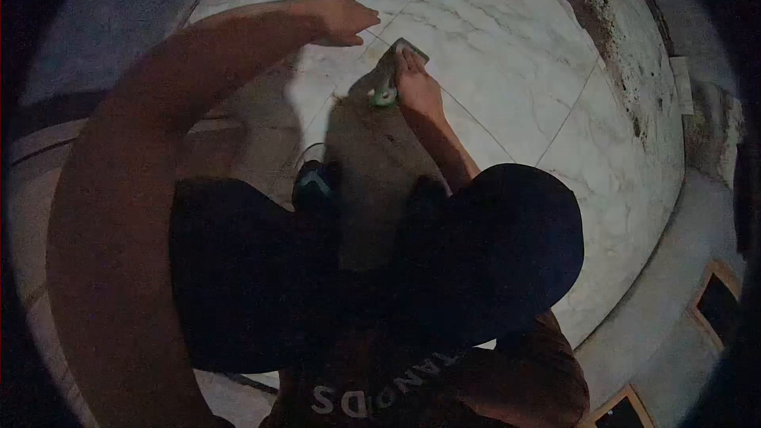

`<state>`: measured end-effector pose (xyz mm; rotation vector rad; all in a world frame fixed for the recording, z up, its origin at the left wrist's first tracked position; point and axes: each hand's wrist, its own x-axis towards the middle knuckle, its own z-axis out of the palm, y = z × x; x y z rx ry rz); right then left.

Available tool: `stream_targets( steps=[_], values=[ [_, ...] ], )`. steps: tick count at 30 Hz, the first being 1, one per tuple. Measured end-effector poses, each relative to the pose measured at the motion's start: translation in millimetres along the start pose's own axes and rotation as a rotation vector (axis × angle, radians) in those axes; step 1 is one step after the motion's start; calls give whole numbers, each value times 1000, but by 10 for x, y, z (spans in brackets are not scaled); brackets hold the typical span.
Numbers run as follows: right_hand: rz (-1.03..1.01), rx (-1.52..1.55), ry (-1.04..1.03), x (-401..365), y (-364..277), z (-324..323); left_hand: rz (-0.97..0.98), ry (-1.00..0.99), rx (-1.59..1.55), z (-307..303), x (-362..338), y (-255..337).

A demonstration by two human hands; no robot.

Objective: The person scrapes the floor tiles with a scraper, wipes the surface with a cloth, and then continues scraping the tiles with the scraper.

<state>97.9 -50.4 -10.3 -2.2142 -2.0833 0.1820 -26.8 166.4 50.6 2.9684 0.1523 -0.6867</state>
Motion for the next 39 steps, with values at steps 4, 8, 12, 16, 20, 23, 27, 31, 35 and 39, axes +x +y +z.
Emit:
stream_targets(
  steps=[4, 8, 12, 16, 20, 23, 27, 31, 35, 39],
  values=[
    [125, 123, -187, 32, -122, -47, -3, 17, 37, -15, -1, -4],
    [22, 56, 8, 31, -83, 48, -27, -34, 52, 17, -14, -13],
    [25, 42, -12, 29, -178, 154, -27, -79, 75, 31, 22, -39],
    [-30, 14, 11, 116, -80, 142, -45, -85, 107, 30, 23, -20],
    [47, 68, -136, 163, -239, -167, -77, -9, 38, 63, -21, -36],
    [33, 19, -160, 110, -258, 133, 22, 89, 30, 148, -23, -74],
    [15, 67, -101, 101, -252, 64, -82, 39, 36, 58, -76, 12],
    [-24, 41, 25, 85, -211, 213, -43, 157, 36, 144, -68, 2],
    [-41, -23, 58, 79, -227, 271, -68, 87, 2, 271, -170, 13],
    [-14, 66, -24, 49, -288, 93, 26, 214, 24, 233, -128, -87]
  ],
)
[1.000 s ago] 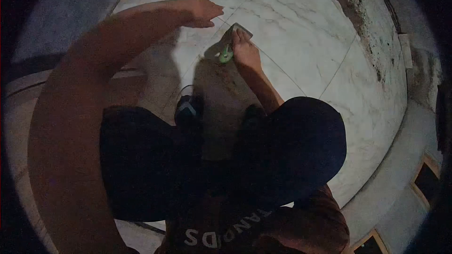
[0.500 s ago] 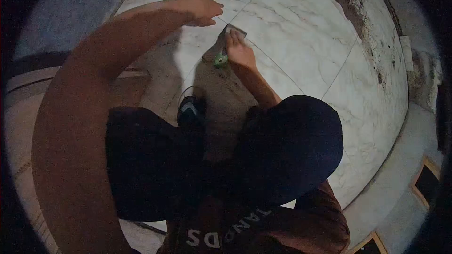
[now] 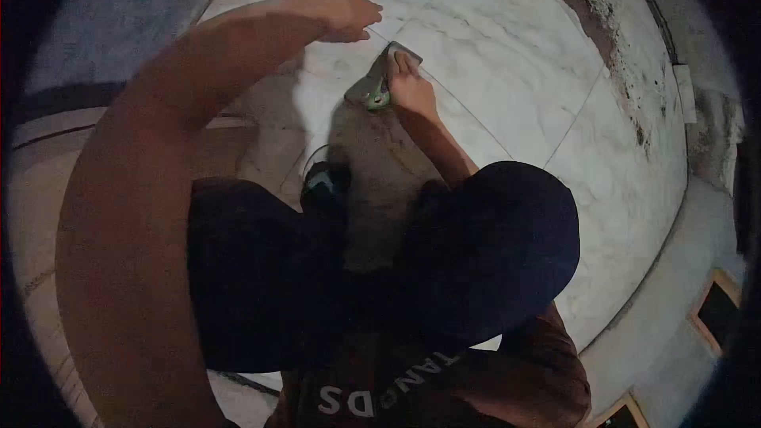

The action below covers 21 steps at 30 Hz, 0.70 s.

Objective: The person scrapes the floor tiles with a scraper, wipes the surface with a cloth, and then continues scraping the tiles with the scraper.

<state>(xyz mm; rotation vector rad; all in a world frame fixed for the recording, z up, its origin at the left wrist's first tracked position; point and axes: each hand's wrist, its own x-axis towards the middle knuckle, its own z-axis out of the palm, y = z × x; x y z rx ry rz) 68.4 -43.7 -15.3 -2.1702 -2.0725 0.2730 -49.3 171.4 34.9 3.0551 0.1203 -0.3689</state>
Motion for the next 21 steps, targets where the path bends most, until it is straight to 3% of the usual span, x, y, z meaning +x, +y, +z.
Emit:
stream_targets(
  steps=[4, 6, 10, 11, 15, 17, 21],
  values=[
    [-51, -64, 103, 37, 47, 11, -64, -88, -27, -55, -61, 106],
    [39, -30, -57, -9, -36, 14, -67, -95, -12, -63, -67, 133],
    [13, -93, 55, -71, 4, 119, -69, -40, -6, -141, -106, 165],
    [21, -86, 74, -20, 78, 78, -127, -237, -19, -244, -15, 176],
    [86, -6, -39, 31, 20, -120, -70, -67, -37, -155, -82, 134],
    [-9, -146, 180, -58, 19, 250, -71, -160, -7, -133, -22, 114],
    [19, -104, 152, 24, 128, 8, -85, -135, -65, -187, -59, 151]
  ],
)
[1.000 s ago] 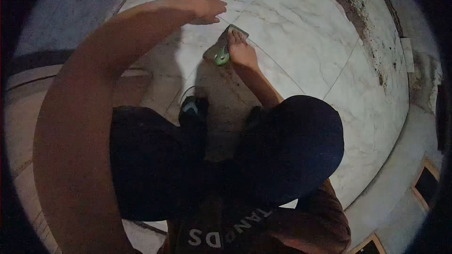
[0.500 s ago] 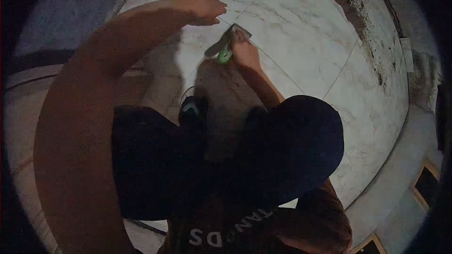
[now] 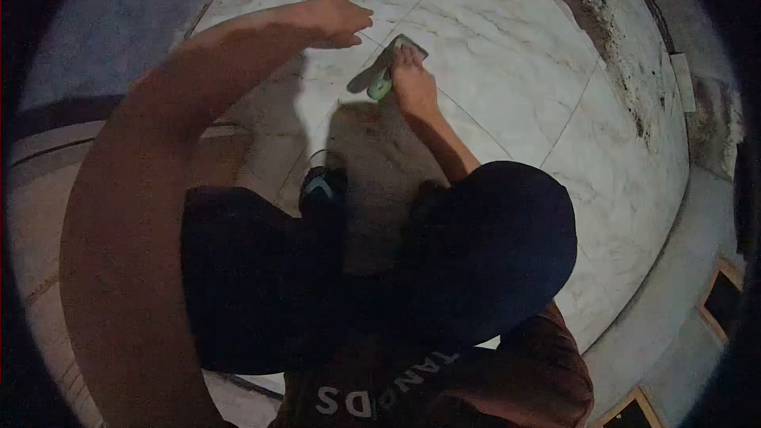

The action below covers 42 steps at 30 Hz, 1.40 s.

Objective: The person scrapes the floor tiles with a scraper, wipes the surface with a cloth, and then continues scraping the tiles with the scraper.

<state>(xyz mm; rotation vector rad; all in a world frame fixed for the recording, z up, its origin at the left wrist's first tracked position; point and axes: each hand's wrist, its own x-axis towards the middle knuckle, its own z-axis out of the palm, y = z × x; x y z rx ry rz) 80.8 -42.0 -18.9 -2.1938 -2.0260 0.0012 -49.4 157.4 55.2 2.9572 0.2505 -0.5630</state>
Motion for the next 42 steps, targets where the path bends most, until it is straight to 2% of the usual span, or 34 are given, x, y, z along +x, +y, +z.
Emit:
stream_targets(
  steps=[1, 3, 4, 5, 7, 8, 11, 12, 13, 15, 16, 17, 19, 21, 23, 24, 25, 26, 27, 29, 31, 33, 34, 35, 36, 38, 40, 42],
  values=[
    [2, 6, -4, -9, -38, -21, -12, 4, 0, 3, -9, -2],
    [56, 101, -174, 31, -88, -159, -13, 14, 6, 0, 9, -23],
    [166, 88, -353, 19, -235, -345, 20, 38, 21, 38, 3, -67],
    [170, 83, -348, 6, -247, -236, 53, 62, 37, 74, 28, -96],
    [54, 6, -133, -93, -255, 24, 8, -15, 45, 44, 95, -50],
    [55, 114, 8, -80, -210, 59, -23, -63, 41, -23, 84, -4],
    [84, 78, -26, 48, -225, -183, -60, -142, 44, -175, 24, 93],
    [99, 158, -129, 29, -261, -337, -58, -157, 57, -205, 34, 116],
    [101, 152, -126, -17, -273, -237, -55, -151, 59, -220, 35, 142],
    [16, -8, 113, -134, -302, 183, -74, -102, 63, -207, -10, 147],
    [-17, -66, 203, -115, -275, 178, -11, -48, 58, -137, -4, 79],
    [-11, -63, 205, -107, -219, 173, -7, -51, 62, -51, 30, 30],
    [83, -16, -57, 15, -174, -100, 37, 30, 63, 43, 41, -47],
    [110, 31, -47, -62, -209, -28, 52, 66, 68, 111, -28, -66],
    [66, -66, 28, -122, -224, 127, 66, 124, 87, -8, -9, -50],
    [74, 8, -68, -131, -252, 116, 31, 46, 74, -87, -11, -2],
    [81, 8, -62, -98, -249, -1, -1, -37, 61, -62, 31, -38],
    [108, 51, -58, -69, -227, -110, -74, -62, 67, -21, 62, -67],
    [133, 97, -61, -63, -227, -236, -66, -73, 71, -11, 78, -115],
    [123, 162, -66, -18, -208, -287, -205, -183, 77, -135, 79, -200],
    [82, 97, -42, -20, -226, -235, -185, -136, 27, -306, -74, -162],
    [112, 48, 19, -123, -275, -86, -277, -158, 96, -393, -57, -121],
    [56, 21, 175, -196, -270, -7, -176, -116, 87, -296, -51, -196],
    [3, -7, 329, -225, -248, 65, -165, -153, 51, -293, -46, -131],
    [-3, -26, 276, -208, -169, 129, -156, -192, 12, -277, -68, -39],
    [50, 5, 259, -85, -173, 35, 8, -163, 41, -48, -69, -34],
    [106, 36, 238, -147, -162, -34, 9, -227, 40, -108, -35, 194],
    [141, 59, 106, -113, -373, 59, 25, -288, 24, -74, 29, 119]
  ],
)
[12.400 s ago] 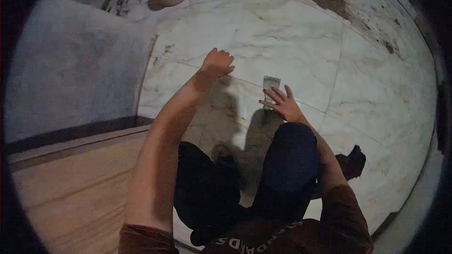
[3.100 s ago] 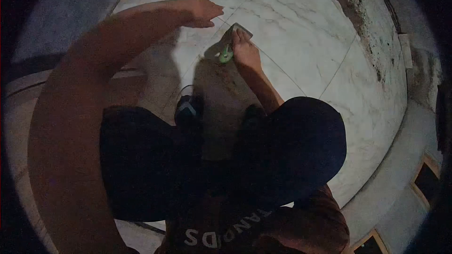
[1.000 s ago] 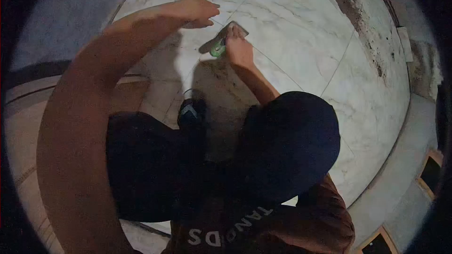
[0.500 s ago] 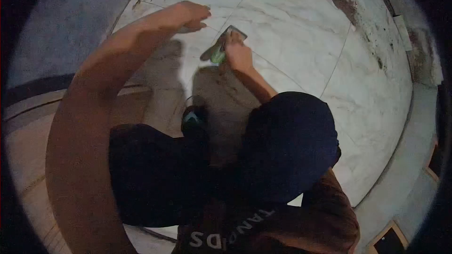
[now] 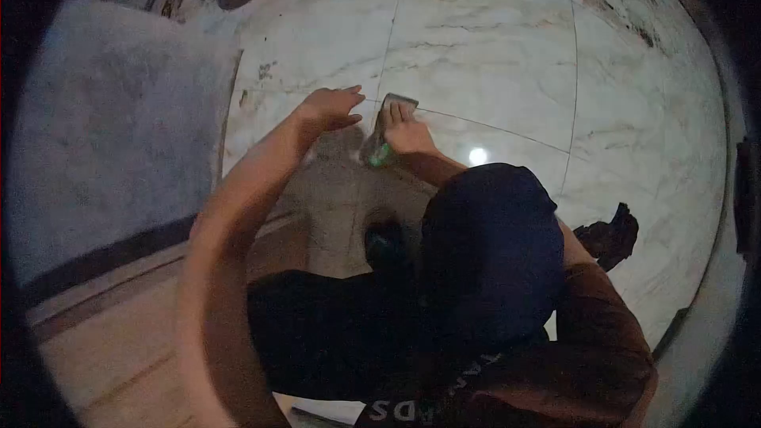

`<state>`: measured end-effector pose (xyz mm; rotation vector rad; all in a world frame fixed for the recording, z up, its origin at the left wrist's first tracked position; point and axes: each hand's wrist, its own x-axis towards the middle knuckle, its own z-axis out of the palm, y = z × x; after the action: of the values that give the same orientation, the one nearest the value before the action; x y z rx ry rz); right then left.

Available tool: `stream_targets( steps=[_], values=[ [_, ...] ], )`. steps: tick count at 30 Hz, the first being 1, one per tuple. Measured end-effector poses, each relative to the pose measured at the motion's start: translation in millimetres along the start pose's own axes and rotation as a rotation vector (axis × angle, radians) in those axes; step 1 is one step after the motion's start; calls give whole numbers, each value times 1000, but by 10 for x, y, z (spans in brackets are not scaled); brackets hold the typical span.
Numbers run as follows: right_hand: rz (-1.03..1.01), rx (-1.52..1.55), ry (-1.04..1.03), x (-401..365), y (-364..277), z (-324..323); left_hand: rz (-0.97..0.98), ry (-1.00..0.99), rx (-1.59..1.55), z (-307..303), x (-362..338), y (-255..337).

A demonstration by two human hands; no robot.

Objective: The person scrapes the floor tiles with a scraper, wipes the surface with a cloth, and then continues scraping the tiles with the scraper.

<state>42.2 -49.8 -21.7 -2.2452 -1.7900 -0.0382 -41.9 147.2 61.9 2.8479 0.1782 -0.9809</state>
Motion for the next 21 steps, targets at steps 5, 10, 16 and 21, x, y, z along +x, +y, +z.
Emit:
stream_targets(
  steps=[5, 10, 16, 21],
  values=[
    [139, 32, -129, 124, 66, -134, -123, -29, -23, -140, 2, -16],
    [104, 141, -90, -1, -8, 26, -120, 39, 11, -52, -55, -58],
    [89, -25, -15, 192, 34, -237, -138, -25, 2, -117, -98, -21],
    [34, -80, 348, 138, 49, 45, -124, -4, -9, -155, -46, -37]
  ],
)
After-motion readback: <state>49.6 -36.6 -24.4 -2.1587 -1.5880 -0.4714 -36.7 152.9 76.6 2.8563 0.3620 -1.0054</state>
